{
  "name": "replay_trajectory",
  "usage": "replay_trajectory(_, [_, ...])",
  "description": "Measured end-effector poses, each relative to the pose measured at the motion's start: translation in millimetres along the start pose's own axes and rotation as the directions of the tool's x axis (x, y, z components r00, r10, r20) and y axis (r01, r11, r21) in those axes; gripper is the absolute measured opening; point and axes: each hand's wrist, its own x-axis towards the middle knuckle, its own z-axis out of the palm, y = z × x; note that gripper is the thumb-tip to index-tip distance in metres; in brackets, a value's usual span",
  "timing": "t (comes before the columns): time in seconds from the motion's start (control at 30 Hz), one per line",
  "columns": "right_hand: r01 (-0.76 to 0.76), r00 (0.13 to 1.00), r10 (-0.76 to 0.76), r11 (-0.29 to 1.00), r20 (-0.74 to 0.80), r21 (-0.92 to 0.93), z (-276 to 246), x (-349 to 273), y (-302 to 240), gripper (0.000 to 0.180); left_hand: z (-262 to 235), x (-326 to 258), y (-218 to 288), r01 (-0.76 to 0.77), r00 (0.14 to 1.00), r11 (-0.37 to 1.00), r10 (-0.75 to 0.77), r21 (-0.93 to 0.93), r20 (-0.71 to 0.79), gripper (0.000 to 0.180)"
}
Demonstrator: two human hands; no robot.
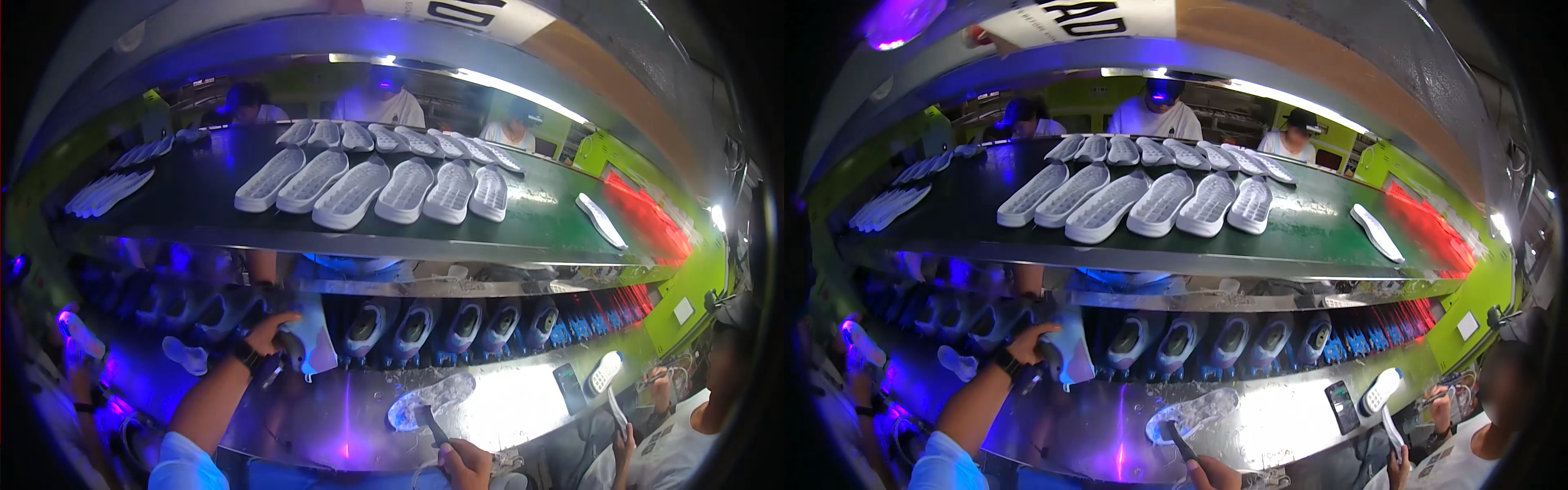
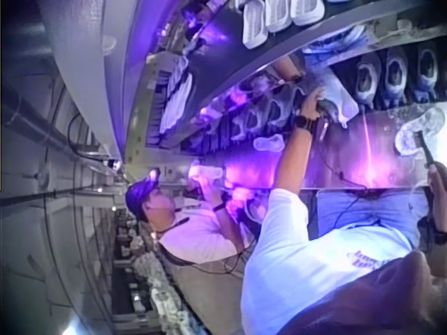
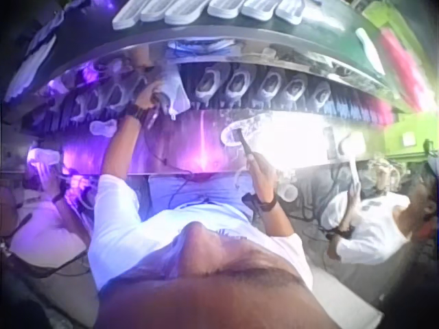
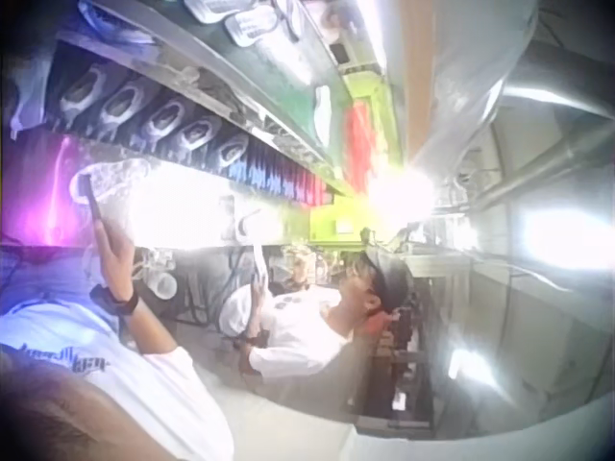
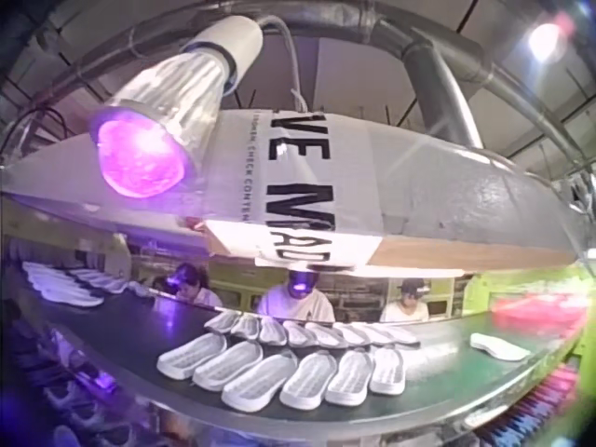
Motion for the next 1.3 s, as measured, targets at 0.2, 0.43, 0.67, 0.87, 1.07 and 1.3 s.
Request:
replay_trajectory(0.2, [0.001,0.998,0.006,0.994,0.06,-0.109,27,-6,7,0.023,67,-131,-10,-0.221,0.969,0.975,0.219,0.0,-0.113,0.064])
replay_trajectory(0.43, [-0.057,0.976,0.075,0.994,0.206,-0.092,55,3,38,0.028,91,-221,-67,-0.488,0.747,0.423,0.654,0.763,0.115,0.094])
replay_trajectory(0.67, [-0.104,0.945,0.15,0.98,0.29,-0.169,89,6,66,0.034,94,-286,-100,-0.477,0.579,-0.187,0.668,0.859,0.467,0.092])
replay_trajectory(0.87, [-0.056,0.951,0.105,0.984,0.291,-0.171,130,12,90,0.035,71,-307,-141,-0.494,0.57,-0.079,0.722,0.866,0.391,0.059])
replay_trajectory(1.07, [-0.019,0.947,0.1,0.966,0.305,-0.259,146,8,93,0.038,61,-311,-154,-0.493,0.516,-0.09,0.771,0.866,0.374,0.065])
replay_trajectory(1.3, [-0.154,0.896,0.16,0.987,0.414,-0.047,144,-20,88,0.038,57,-309,-165,-0.531,0.476,-0.006,0.825,0.847,0.305,0.056])
